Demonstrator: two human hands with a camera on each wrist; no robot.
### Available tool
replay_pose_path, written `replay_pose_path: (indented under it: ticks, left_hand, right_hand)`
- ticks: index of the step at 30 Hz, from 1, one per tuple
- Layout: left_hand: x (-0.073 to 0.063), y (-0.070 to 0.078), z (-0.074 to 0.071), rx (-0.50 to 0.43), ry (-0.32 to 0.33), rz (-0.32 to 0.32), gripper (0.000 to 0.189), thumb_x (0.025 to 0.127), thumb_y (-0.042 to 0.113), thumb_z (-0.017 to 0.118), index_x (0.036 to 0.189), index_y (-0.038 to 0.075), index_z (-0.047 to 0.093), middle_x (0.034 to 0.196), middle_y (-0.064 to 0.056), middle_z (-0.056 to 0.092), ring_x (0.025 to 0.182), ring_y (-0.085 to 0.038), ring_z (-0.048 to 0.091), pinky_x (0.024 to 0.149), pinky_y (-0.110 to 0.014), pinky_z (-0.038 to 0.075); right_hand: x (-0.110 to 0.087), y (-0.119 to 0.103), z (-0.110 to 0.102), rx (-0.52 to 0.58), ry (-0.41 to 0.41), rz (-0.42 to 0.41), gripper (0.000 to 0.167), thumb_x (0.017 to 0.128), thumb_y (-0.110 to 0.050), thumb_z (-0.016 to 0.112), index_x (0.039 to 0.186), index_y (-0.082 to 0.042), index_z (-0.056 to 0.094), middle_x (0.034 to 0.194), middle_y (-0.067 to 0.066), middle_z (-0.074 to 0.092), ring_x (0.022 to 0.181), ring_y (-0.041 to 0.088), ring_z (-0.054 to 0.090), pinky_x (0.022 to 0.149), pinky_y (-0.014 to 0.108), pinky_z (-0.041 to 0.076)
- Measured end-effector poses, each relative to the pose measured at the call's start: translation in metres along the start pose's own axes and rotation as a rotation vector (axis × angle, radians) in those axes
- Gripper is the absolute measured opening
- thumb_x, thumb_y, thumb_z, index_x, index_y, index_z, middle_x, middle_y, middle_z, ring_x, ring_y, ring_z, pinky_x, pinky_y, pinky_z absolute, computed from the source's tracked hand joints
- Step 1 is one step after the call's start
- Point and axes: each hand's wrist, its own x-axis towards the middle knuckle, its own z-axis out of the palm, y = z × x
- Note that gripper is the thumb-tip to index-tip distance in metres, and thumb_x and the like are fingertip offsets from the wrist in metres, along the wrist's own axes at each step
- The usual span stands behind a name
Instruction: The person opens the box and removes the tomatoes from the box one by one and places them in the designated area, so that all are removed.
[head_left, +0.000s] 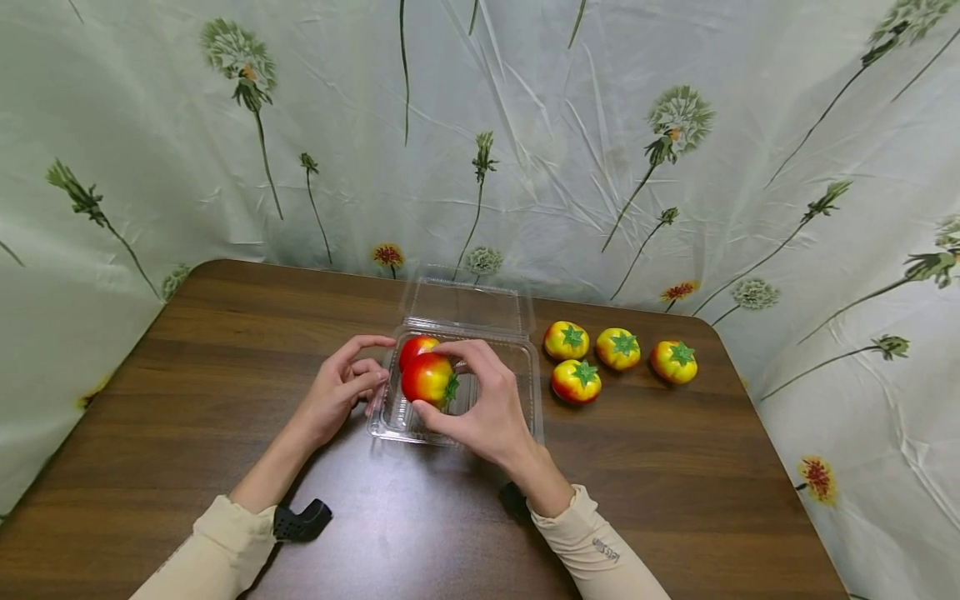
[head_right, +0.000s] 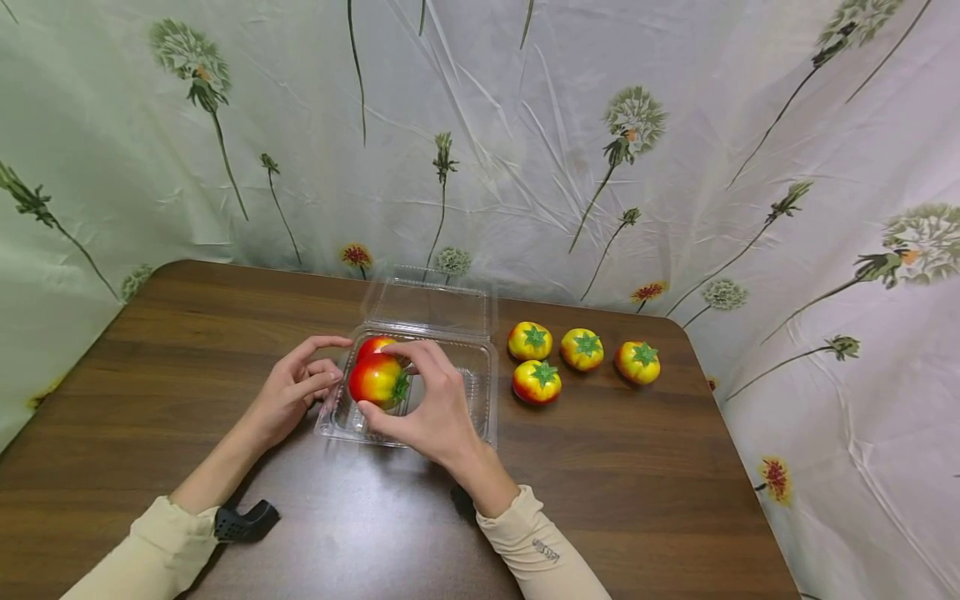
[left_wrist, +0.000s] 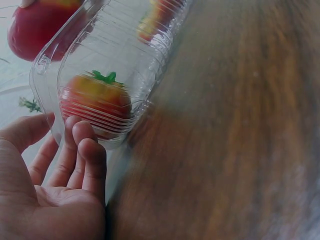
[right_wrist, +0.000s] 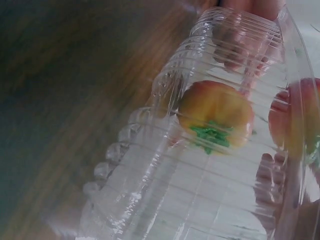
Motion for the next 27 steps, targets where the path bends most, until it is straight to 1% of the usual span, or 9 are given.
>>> replay_pose_path:
  ticks: [3, 10, 14, 21, 27]
  left_hand:
    - [-0.0001, 0.0005, -0.0001, 0.008, 0.004, -0.002, 0.043, 0.103, -0.003, 0.059, 0.144, -0.004, 0.047, 0.077, -0.002, 0.065, 0.052, -0.022, 0.051, 0.048, -0.027, 0.051]
    - [0.0001, 0.0011, 0.0000, 0.006, 0.006, -0.006, 0.043, 0.103, -0.004, 0.059, 0.144, -0.005, 0.046, 0.076, -0.002, 0.064, 0.052, -0.020, 0.052, 0.048, -0.026, 0.051]
    - [0.0002, 0.0013, -0.0002, 0.010, 0.011, -0.012, 0.043, 0.103, -0.003, 0.059, 0.144, -0.004, 0.047, 0.076, -0.002, 0.064, 0.052, -0.020, 0.052, 0.049, -0.025, 0.051]
    - [-0.0003, 0.0014, 0.0003, 0.013, 0.005, -0.010, 0.043, 0.103, -0.003, 0.059, 0.144, -0.004, 0.047, 0.076, -0.002, 0.064, 0.052, -0.021, 0.052, 0.049, -0.026, 0.051]
    - [-0.0003, 0.0012, 0.0007, 0.004, 0.000, 0.003, 0.043, 0.103, -0.004, 0.059, 0.144, -0.006, 0.046, 0.076, -0.002, 0.064, 0.051, -0.022, 0.051, 0.048, -0.027, 0.051]
  right_hand:
    - [0.0003, -0.0006, -0.0001, 0.015, 0.014, 0.001, 0.057, 0.080, -0.034, 0.086, 0.130, -0.018, 0.066, 0.126, -0.001, 0.066, 0.115, 0.014, 0.064, 0.096, 0.032, 0.060]
    - [-0.0009, -0.0019, -0.0008, 0.018, 0.033, 0.049, 0.058, 0.079, -0.035, 0.087, 0.131, -0.020, 0.066, 0.129, -0.002, 0.063, 0.116, 0.013, 0.065, 0.081, 0.030, 0.063]
    - [-0.0002, -0.0014, -0.0013, 0.004, 0.038, 0.038, 0.058, 0.079, -0.034, 0.088, 0.131, -0.020, 0.067, 0.128, -0.002, 0.063, 0.114, 0.013, 0.064, 0.080, 0.030, 0.062]
    - [0.0000, -0.0006, -0.0025, -0.012, 0.039, 0.028, 0.058, 0.079, -0.032, 0.088, 0.132, -0.016, 0.070, 0.126, 0.000, 0.063, 0.112, 0.014, 0.064, 0.095, 0.034, 0.058]
    - [0.0006, -0.0006, -0.0040, -0.049, 0.032, 0.055, 0.065, 0.078, -0.034, 0.088, 0.134, -0.013, 0.062, 0.128, 0.000, 0.065, 0.112, 0.015, 0.061, 0.095, 0.033, 0.058]
